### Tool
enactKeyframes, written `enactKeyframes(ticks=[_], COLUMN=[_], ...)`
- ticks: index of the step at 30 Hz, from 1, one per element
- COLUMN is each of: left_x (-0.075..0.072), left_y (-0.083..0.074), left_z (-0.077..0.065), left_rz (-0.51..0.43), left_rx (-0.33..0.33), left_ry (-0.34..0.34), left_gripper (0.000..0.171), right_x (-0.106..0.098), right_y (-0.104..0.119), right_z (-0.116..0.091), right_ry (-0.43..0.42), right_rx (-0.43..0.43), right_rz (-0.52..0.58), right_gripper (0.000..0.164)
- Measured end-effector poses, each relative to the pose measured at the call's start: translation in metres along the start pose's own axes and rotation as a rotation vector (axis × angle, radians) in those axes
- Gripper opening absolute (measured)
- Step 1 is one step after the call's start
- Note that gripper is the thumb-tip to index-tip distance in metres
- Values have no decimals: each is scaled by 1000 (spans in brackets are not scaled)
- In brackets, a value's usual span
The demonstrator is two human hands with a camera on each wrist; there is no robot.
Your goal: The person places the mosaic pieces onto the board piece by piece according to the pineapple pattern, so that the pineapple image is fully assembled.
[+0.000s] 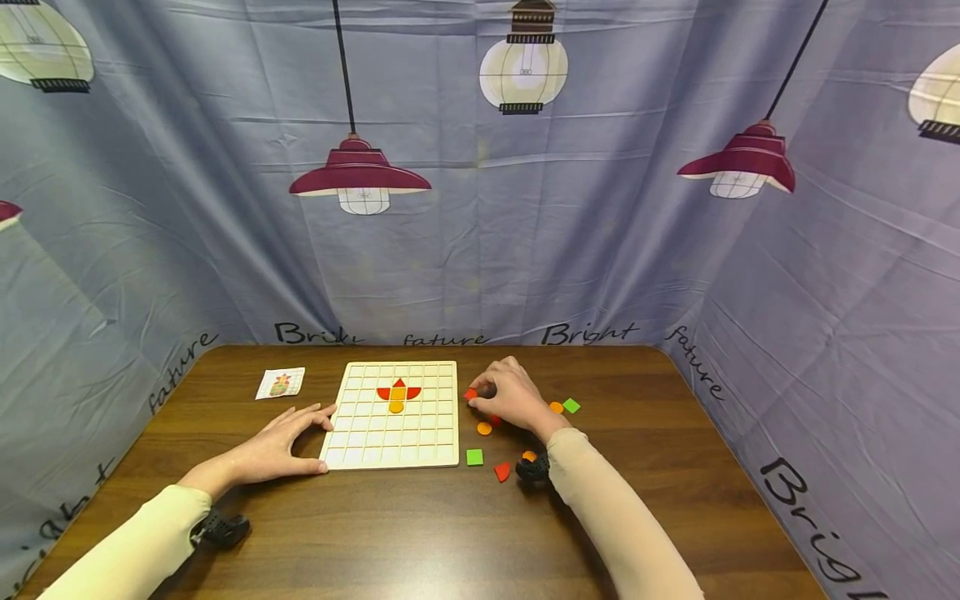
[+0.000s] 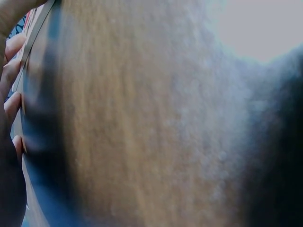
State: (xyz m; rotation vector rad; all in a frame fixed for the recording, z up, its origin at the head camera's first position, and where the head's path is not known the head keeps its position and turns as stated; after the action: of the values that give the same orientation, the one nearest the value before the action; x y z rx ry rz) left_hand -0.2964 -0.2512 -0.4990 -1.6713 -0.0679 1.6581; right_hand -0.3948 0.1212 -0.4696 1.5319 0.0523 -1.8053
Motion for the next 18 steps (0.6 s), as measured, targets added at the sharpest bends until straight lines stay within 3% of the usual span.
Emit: enactKeyframes(ticks=[8, 14, 18], left_x=[1, 1, 2], left_y=[1, 4, 4], left_z=[-1, 0, 0], left_rz=[-15, -11, -12], left_rx=[-11, -18, -22], left_ry=[15, 16, 19], left_gripper=[54, 56, 56], right_x=[43, 66, 69], right_y=[55, 72, 75], right_z=[30, 43, 44], right_ry=[82, 110, 109], right_rx=[-122, -143, -160], right_rz=[-21, -44, -42], right_gripper=[22, 21, 19])
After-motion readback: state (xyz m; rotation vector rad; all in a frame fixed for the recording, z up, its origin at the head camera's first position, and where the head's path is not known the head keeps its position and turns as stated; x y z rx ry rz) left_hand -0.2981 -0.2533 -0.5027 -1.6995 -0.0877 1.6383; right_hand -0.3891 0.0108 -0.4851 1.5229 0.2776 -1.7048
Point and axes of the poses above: each hand's wrist, its own z-axis towards the middle knuckle, its own x-axis out of the palm, y = z × x, the point moved 7 cm from there along z, towards the middle knuckle, and after that the axes turned 3 degrees about -y, right-handed, at the moved point
